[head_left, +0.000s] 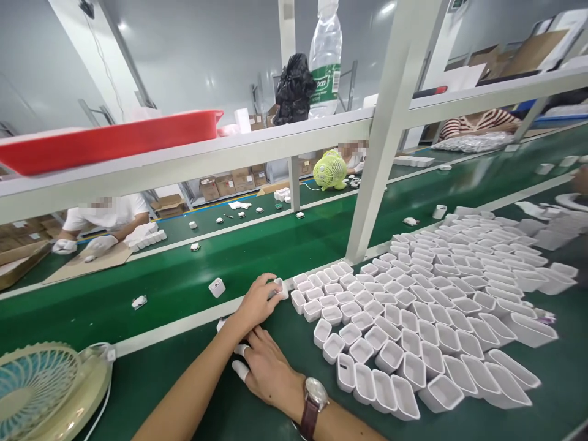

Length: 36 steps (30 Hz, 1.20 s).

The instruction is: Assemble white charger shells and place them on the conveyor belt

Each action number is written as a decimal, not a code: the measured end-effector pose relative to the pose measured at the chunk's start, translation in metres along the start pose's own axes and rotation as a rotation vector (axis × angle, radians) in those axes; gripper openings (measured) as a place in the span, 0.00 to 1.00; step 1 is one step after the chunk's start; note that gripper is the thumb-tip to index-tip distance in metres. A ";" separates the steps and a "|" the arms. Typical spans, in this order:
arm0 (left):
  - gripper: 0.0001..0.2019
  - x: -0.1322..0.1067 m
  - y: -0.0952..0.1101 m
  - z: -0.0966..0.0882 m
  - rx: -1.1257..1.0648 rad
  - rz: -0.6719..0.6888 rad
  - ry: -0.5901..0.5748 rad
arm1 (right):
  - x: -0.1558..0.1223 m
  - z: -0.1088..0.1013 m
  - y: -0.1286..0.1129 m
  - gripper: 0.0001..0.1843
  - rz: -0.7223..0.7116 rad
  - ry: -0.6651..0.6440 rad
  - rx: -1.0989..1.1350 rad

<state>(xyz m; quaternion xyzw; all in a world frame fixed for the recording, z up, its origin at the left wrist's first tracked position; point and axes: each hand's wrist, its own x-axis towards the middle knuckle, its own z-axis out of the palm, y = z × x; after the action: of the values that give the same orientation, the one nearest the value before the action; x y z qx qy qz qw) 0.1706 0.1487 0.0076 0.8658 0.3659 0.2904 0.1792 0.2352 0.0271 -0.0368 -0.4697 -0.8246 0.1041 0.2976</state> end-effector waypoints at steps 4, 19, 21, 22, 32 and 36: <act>0.08 -0.025 -0.006 -0.036 -0.017 -0.045 0.079 | -0.001 0.000 0.000 0.08 -0.020 0.020 0.005; 0.08 -0.196 -0.014 -0.098 -0.133 -0.381 0.215 | 0.011 -0.001 0.010 0.06 -0.043 0.075 0.033; 0.09 -0.205 -0.008 -0.092 -0.149 -0.388 0.208 | 0.013 -0.005 0.010 0.06 -0.048 0.065 0.030; 0.11 -0.207 -0.006 -0.089 -0.154 -0.391 0.204 | 0.014 -0.007 0.010 0.06 -0.052 0.055 0.027; 0.25 -0.213 0.003 -0.068 -0.219 -0.438 0.136 | 0.044 -0.008 0.010 0.15 -0.028 -0.060 -0.085; 0.25 -0.216 0.005 -0.068 -0.227 -0.429 0.112 | 0.061 0.004 0.004 0.12 0.005 -0.075 -0.150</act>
<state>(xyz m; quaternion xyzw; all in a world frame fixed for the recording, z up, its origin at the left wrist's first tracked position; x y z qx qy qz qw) 0.0085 -0.0068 -0.0179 0.7252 0.5158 0.3323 0.3123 0.2122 0.0804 -0.0176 -0.4885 -0.8394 0.0604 0.2304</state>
